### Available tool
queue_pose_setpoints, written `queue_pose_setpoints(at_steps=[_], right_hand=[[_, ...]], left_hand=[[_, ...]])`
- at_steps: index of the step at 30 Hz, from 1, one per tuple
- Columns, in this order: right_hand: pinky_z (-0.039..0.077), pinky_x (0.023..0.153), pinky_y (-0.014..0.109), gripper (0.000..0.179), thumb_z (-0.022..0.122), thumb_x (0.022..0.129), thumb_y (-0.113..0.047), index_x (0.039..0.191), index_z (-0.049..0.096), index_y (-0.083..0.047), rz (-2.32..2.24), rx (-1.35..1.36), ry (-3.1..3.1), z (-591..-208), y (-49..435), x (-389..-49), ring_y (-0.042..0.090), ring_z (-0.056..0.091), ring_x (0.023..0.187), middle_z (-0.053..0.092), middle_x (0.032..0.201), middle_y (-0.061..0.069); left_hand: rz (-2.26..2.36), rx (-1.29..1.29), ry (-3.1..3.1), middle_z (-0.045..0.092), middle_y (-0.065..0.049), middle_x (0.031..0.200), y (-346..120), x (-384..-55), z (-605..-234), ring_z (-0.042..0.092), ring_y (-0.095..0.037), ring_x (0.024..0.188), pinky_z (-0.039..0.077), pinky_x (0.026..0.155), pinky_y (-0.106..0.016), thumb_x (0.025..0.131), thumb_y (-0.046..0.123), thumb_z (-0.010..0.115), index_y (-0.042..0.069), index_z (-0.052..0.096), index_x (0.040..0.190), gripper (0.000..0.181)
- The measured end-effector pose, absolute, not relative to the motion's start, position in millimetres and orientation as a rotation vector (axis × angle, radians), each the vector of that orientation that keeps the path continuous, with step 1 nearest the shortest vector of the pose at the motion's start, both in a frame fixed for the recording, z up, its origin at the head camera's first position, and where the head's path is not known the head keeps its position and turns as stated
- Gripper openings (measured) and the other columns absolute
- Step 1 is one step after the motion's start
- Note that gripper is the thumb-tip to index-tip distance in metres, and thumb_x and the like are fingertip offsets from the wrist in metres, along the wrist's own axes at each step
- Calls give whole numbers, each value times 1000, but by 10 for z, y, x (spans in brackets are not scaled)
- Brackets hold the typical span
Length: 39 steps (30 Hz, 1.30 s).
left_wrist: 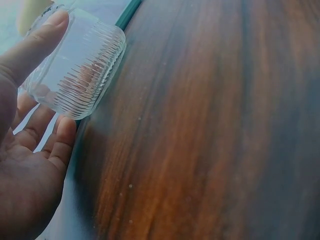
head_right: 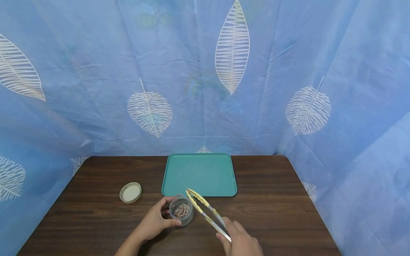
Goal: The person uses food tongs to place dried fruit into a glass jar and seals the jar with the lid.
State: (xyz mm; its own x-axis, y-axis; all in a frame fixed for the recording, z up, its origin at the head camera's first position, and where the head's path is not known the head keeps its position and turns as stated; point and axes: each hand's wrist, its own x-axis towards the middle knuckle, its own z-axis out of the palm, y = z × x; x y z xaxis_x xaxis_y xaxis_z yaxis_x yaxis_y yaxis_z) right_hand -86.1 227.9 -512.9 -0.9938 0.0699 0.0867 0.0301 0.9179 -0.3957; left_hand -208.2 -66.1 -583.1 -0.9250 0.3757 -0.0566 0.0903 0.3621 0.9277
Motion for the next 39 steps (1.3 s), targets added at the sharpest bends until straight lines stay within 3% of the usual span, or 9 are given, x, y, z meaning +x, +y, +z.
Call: queue_pose_setpoints(at_steps=[7,12,22,31,39], right_hand=[[42,52,22,42,85,93,-41,131,71,-30,587,-35,-2961,-5213,2283,-748,-6,38,62,60,86,-18],[41,53,21,40,79,97,-47,132,69,-30,656,58,-3053,-5277,2329,-745,-9,38,67,60,89,-19],[39,57,24,65,82,89,-62,142,64,-27,712,-147,-3078,-5270,2281,-719,-3,39,66,54,91,-16],[31,55,24,79,84,91,-52,152,55,-11,842,-289,-3054,-5170,2349,-755,6,36,63,43,86,-5],[34,55,27,81,76,99,-54,153,51,2,783,-375,-3033,-5052,2586,-808,12,39,64,47,86,-1]], left_hand=[[1597,415,2367,67,-13,145,-655,-2078,-5832,64,-29,128,57,102,-26,80,32,99,11,57,152,86],[1591,416,2369,67,-14,145,-656,-2071,-5813,64,-29,128,57,101,-26,81,32,98,11,56,153,86],[1603,416,2369,69,-13,141,-640,-2061,-5814,65,-26,125,57,100,-25,80,30,99,9,56,153,86],[1595,419,2397,68,-13,144,-645,-2067,-5841,64,-30,129,57,101,-24,79,31,99,11,58,151,85],[1573,413,2407,68,-13,144,-646,-2063,-5836,65,-29,127,58,101,-26,79,32,99,11,57,152,87]])
